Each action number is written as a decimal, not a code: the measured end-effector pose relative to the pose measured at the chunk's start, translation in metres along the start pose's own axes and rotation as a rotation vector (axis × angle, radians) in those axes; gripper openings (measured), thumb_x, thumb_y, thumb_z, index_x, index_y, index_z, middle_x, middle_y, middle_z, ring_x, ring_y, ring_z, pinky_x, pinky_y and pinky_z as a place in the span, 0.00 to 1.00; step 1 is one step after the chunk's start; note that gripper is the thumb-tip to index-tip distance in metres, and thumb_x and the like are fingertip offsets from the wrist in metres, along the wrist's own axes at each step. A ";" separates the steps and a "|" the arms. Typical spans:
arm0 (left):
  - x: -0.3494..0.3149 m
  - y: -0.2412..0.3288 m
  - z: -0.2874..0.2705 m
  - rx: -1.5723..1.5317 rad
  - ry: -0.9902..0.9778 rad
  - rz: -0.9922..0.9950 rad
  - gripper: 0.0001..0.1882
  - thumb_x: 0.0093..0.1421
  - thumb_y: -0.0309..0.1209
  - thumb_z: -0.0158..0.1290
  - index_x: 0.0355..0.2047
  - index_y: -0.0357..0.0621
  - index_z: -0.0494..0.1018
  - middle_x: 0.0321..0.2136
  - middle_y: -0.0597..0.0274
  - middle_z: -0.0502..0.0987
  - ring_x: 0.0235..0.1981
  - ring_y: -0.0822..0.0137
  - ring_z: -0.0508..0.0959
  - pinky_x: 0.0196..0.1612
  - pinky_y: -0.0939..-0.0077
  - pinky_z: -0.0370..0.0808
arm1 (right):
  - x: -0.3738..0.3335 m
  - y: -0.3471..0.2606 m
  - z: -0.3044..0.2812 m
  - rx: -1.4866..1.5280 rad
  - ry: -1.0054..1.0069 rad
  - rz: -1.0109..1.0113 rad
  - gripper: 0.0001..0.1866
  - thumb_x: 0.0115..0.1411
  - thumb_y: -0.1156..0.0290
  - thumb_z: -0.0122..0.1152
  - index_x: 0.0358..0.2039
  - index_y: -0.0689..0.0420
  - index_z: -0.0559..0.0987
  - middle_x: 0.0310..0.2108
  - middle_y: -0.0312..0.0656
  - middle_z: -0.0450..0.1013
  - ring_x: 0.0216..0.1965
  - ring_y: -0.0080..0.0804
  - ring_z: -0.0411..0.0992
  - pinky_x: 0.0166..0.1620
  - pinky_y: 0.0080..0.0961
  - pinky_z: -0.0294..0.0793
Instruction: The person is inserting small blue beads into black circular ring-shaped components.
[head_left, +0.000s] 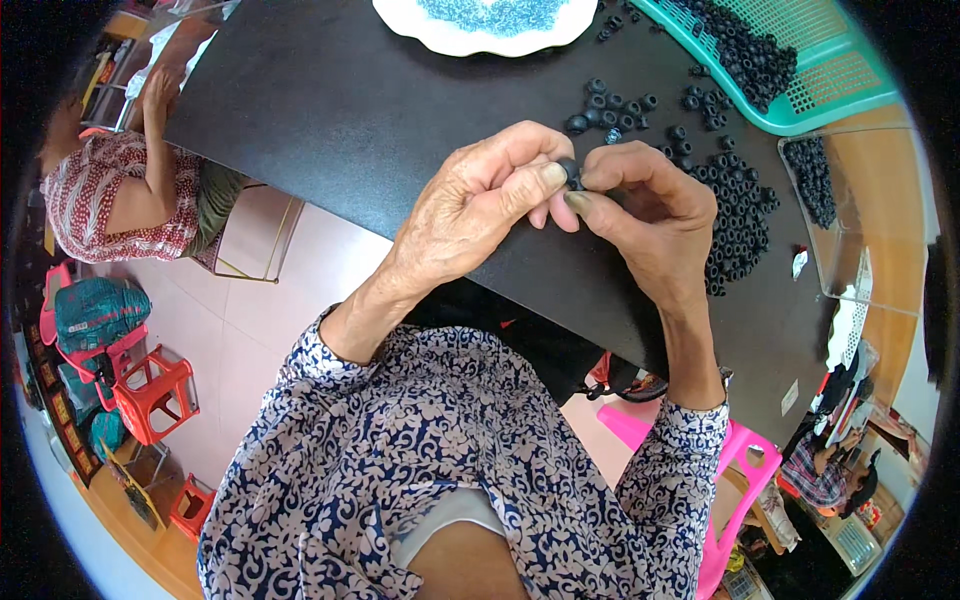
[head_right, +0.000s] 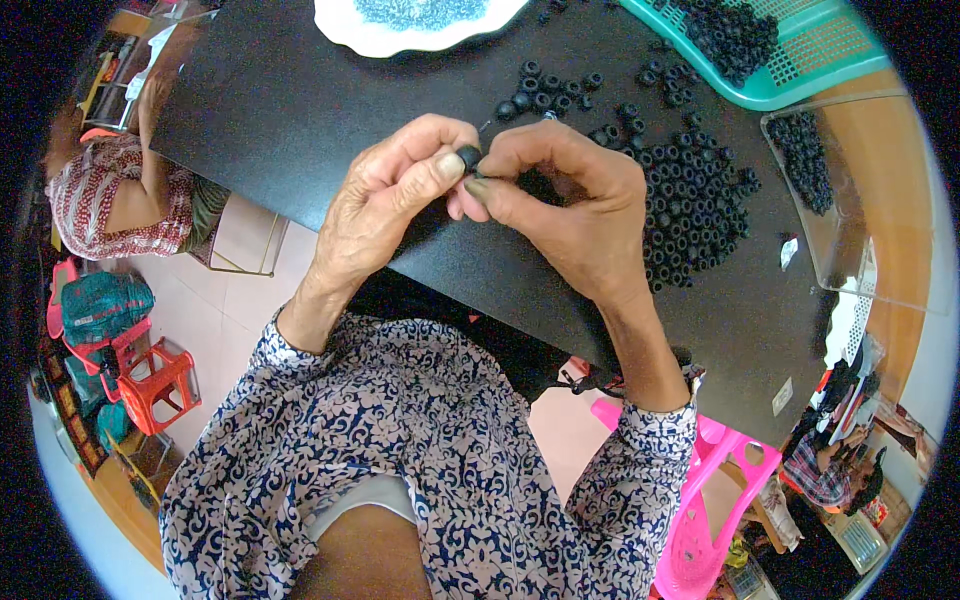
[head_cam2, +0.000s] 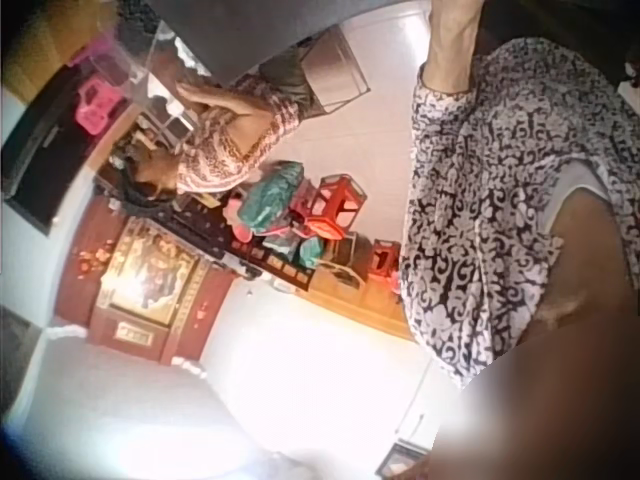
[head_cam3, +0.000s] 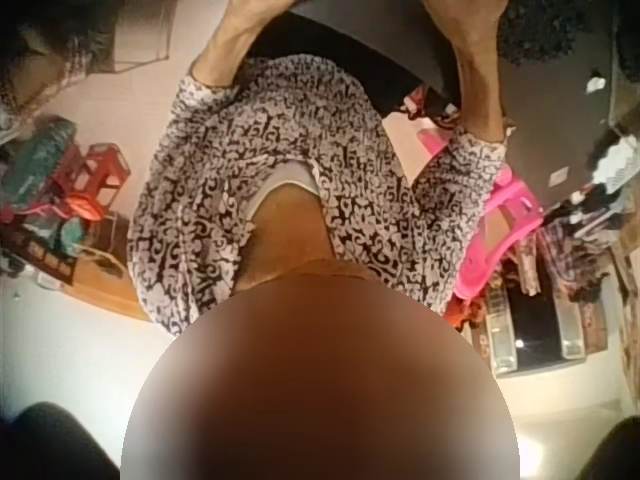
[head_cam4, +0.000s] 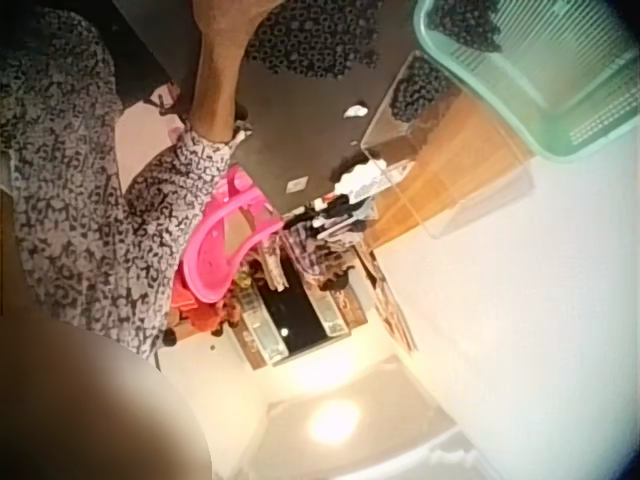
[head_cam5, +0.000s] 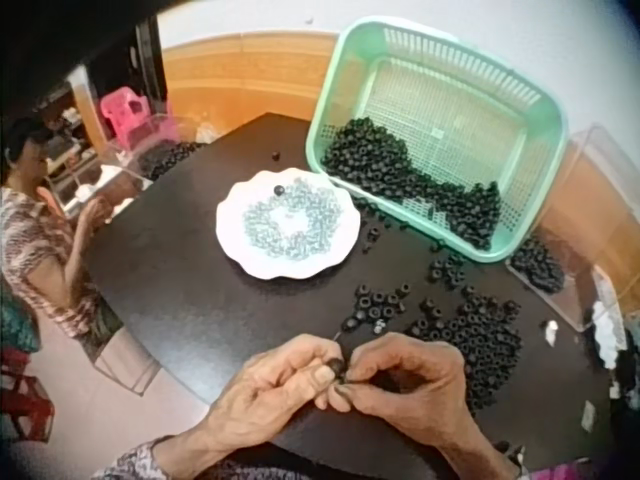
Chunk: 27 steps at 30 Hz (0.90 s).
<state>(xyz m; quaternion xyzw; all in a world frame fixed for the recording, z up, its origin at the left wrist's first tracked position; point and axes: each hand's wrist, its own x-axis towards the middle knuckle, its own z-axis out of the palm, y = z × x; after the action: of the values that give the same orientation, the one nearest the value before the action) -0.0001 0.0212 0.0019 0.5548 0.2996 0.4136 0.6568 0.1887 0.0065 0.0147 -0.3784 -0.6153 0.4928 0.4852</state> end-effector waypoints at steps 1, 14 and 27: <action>-0.001 0.000 0.000 0.001 0.002 0.002 0.12 0.68 0.34 0.44 0.39 0.36 0.70 0.26 0.63 0.76 0.28 0.76 0.74 0.32 0.82 0.70 | 0.000 0.000 0.001 0.002 -0.003 -0.006 0.10 0.49 0.84 0.67 0.33 0.65 0.78 0.33 0.39 0.73 0.36 0.23 0.70 0.40 0.19 0.69; -0.017 -0.002 -0.013 0.046 -0.050 0.032 0.13 0.68 0.34 0.44 0.42 0.37 0.72 0.24 0.61 0.78 0.26 0.77 0.73 0.32 0.81 0.72 | -0.004 0.006 0.017 0.102 -0.025 0.037 0.16 0.51 0.83 0.67 0.42 0.63 0.77 0.35 0.35 0.73 0.36 0.20 0.71 0.43 0.19 0.73; -0.023 -0.004 -0.012 -0.041 -0.085 0.026 0.15 0.69 0.34 0.43 0.45 0.34 0.71 0.26 0.60 0.76 0.28 0.74 0.75 0.34 0.78 0.74 | -0.005 0.002 0.019 0.091 -0.102 0.024 0.15 0.52 0.84 0.65 0.41 0.64 0.76 0.34 0.35 0.71 0.37 0.20 0.71 0.42 0.17 0.73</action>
<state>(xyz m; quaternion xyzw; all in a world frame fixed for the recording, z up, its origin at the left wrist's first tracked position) -0.0205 0.0071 -0.0061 0.5621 0.2558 0.4041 0.6748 0.1713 -0.0027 0.0105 -0.3377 -0.6117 0.5446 0.4639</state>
